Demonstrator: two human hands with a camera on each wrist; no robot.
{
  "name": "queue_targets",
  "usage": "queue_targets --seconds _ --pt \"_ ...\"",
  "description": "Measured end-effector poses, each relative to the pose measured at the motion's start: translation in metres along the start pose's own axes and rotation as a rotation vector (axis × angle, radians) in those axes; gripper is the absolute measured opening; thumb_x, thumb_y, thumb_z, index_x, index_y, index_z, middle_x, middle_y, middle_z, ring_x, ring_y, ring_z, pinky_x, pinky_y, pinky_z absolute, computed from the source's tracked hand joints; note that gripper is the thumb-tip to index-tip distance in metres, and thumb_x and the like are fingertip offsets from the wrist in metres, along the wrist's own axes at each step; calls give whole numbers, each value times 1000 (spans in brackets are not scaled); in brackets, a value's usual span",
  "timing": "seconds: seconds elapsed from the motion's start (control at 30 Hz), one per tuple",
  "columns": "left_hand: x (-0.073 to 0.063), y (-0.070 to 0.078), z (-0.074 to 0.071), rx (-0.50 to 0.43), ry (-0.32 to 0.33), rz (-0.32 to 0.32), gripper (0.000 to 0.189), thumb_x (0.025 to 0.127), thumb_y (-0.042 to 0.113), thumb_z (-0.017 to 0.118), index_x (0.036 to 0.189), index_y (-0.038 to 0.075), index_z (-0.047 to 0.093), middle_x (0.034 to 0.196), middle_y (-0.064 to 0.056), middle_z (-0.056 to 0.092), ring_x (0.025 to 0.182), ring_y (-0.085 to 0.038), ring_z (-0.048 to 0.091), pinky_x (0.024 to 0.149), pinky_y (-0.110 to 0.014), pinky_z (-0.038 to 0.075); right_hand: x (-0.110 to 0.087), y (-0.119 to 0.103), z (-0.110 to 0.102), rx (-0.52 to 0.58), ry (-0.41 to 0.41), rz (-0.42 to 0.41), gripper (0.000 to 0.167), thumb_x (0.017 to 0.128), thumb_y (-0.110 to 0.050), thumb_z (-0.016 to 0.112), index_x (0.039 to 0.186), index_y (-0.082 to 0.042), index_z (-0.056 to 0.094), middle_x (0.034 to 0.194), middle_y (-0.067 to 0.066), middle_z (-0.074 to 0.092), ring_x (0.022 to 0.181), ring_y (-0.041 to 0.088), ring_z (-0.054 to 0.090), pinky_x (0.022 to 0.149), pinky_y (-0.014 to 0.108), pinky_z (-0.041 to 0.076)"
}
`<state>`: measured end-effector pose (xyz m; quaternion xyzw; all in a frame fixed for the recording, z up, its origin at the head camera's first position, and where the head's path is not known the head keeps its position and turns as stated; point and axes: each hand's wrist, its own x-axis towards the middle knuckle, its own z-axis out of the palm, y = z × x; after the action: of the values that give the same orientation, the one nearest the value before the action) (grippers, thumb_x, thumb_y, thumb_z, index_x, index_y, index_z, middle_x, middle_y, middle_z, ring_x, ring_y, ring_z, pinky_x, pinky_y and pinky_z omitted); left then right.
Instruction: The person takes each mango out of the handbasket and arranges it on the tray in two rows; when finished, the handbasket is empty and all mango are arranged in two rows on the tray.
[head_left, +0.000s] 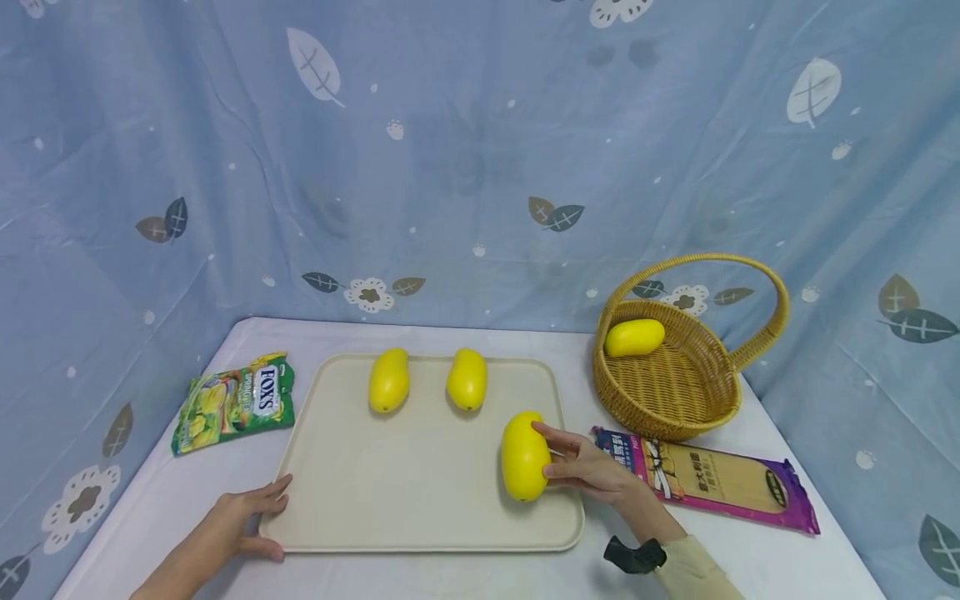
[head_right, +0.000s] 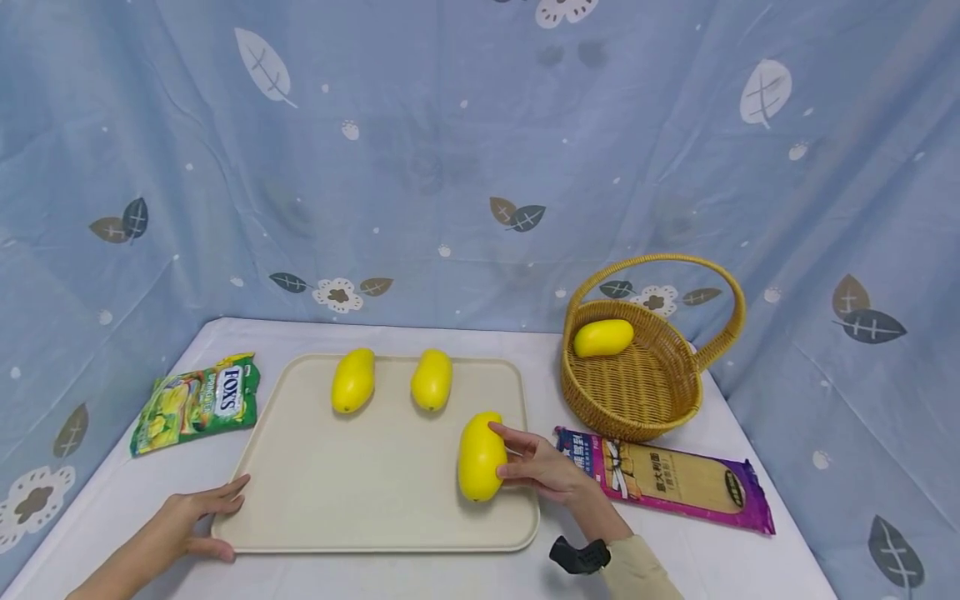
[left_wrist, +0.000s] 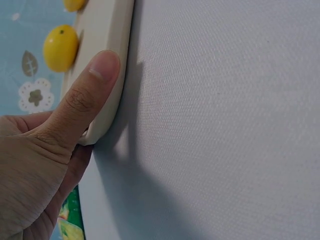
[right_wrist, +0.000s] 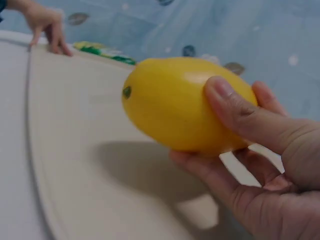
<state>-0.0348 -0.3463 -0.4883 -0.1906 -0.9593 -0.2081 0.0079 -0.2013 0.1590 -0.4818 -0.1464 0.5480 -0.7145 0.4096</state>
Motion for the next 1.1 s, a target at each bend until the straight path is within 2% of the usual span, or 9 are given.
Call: queue_targets --seconds 0.07,0.27,0.53,0.7,0.97,1.1 --pt "0 0 0 -2 5 0 73 58 52 74 102 -6 70 131 -12 48 108 -23 61 79 -31 56 5 3 4 -1 -8 -2 67 92 4 59 150 -9 28 155 25 18 119 23 53 96 41 49" --pt "-1 -1 1 0 21 20 74 59 54 72 102 -6 70 134 -6 45 110 -17 58 79 -29 56 17 11 20 22 -15 -17 69 91 9 57 150 -6 25 157 25 11 127 25 46 96 43 48" --pt "0 2 0 8 9 -11 74 58 53 74 102 -6 70 125 -22 54 105 -30 63 80 -33 56 32 14 38 22 -8 -11 67 91 9 57 149 -7 28 155 24 19 129 28 45 96 44 48" --pt "0 2 0 17 -6 -10 74 58 52 74 103 -7 69 123 -24 54 103 -36 63 79 -35 56 42 17 51 1 -34 -18 67 91 7 59 149 -6 27 154 24 22 127 29 47 96 44 48" --pt "-1 -1 2 38 58 51 72 57 52 73 98 -6 71 122 -21 55 102 -28 65 77 -31 57 57 19 74 -39 6 -13 64 89 3 64 146 -5 36 152 20 32 131 31 43 94 42 50" --pt "0 0 2 37 45 39 72 57 53 73 99 -6 71 120 -23 56 102 -30 65 77 -31 57 67 22 88 -34 18 -8 61 89 5 63 144 -4 40 149 19 37 127 30 48 91 40 52"
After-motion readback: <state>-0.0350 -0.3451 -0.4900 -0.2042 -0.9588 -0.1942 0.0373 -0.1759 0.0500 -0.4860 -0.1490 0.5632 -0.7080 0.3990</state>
